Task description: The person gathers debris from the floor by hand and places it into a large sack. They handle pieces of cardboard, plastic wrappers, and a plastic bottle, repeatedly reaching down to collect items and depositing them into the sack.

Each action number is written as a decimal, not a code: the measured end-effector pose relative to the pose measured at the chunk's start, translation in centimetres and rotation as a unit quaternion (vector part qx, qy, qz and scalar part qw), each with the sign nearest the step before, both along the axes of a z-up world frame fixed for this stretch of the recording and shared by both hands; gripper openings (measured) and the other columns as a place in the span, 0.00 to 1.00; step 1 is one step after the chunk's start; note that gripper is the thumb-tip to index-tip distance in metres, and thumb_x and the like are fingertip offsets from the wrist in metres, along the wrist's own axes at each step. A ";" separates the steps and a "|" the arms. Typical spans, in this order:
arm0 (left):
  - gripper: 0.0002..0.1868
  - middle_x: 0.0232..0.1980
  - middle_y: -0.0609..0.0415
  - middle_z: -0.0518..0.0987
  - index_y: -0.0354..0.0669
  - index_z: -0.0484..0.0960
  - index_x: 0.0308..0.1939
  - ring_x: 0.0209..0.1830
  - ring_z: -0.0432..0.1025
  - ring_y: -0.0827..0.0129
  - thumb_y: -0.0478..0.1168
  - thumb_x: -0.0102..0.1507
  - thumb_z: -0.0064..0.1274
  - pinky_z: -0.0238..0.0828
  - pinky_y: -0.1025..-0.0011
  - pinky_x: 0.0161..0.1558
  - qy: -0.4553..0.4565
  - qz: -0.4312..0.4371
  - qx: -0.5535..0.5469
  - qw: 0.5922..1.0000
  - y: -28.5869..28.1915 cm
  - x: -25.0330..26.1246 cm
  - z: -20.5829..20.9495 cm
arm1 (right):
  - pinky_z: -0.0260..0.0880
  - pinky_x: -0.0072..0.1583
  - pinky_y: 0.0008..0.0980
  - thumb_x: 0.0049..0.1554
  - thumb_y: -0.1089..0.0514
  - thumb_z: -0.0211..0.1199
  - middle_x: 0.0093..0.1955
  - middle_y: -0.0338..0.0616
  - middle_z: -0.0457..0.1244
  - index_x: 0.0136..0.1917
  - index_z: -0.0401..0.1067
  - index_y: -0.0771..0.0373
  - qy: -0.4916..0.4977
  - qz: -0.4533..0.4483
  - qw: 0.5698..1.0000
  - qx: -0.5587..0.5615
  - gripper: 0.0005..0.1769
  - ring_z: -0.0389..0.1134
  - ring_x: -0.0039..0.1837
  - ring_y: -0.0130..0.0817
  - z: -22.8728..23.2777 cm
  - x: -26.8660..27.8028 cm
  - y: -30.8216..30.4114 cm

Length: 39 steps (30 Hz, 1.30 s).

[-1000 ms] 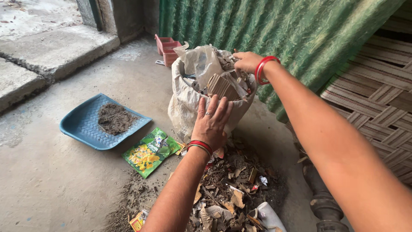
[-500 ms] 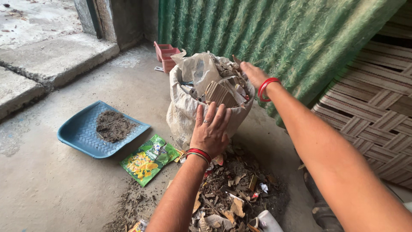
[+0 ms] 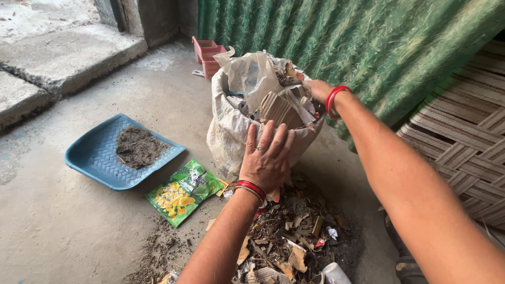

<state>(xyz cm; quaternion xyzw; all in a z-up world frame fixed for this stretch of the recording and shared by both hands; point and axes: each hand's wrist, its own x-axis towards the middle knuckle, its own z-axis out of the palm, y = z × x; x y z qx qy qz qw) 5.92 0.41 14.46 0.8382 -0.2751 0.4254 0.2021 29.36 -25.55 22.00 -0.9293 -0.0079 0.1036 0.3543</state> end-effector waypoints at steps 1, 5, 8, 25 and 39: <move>0.39 0.74 0.50 0.65 0.48 0.67 0.74 0.79 0.53 0.52 0.46 0.57 0.53 0.41 0.39 0.79 0.000 0.001 0.000 1.000 0.0 0.1 -0.1 | 0.73 0.45 0.39 0.62 0.41 0.51 0.43 0.49 0.71 0.53 0.78 0.69 0.023 -0.019 1.000 0.009 0.29 0.73 0.41 0.37 0.1 -0.1 0.4; 0.38 0.74 0.50 0.65 0.48 0.68 0.73 0.79 0.53 0.52 0.46 0.57 0.53 0.41 0.39 0.79 -0.002 0.000 -0.005 1.000 -0.2 0.4 -0.5 | 0.68 0.38 0.45 0.65 0.36 0.46 0.39 0.55 0.67 0.52 0.73 0.69 0.112 -0.056 0.991 0.043 0.33 0.69 0.36 0.46 0.7 -0.6 1.1; 0.38 0.74 0.50 0.64 0.48 0.68 0.73 0.79 0.53 0.53 0.46 0.58 0.53 0.41 0.39 0.79 -0.009 0.002 -0.008 1.000 -0.4 0.5 -0.5 | 0.72 0.41 0.42 0.65 0.35 0.43 0.43 0.53 0.69 0.53 0.74 0.63 0.096 -0.070 0.992 0.050 0.31 0.71 0.39 0.42 1.1 -1.0 1.6; 0.42 0.75 0.48 0.62 0.46 0.64 0.75 0.80 0.51 0.50 0.47 0.56 0.52 0.38 0.39 0.78 0.036 0.008 0.042 0.998 0.6 -1.0 1.2 | 0.52 0.74 0.41 0.51 0.33 0.70 0.81 0.49 0.52 0.83 0.51 0.53 -0.173 0.185 0.957 -0.144 0.55 0.52 0.80 0.46 6.5 -10.7 2.5; 0.45 0.76 0.49 0.61 0.47 0.62 0.75 0.80 0.50 0.51 0.46 0.53 0.54 0.37 0.39 0.78 0.049 0.024 0.058 0.997 0.4 -1.0 1.1 | 0.61 0.73 0.40 0.41 0.37 0.79 0.74 0.57 0.61 0.80 0.53 0.61 -0.154 0.105 0.973 -0.139 0.63 0.63 0.75 0.47 2.9 -10.0 5.2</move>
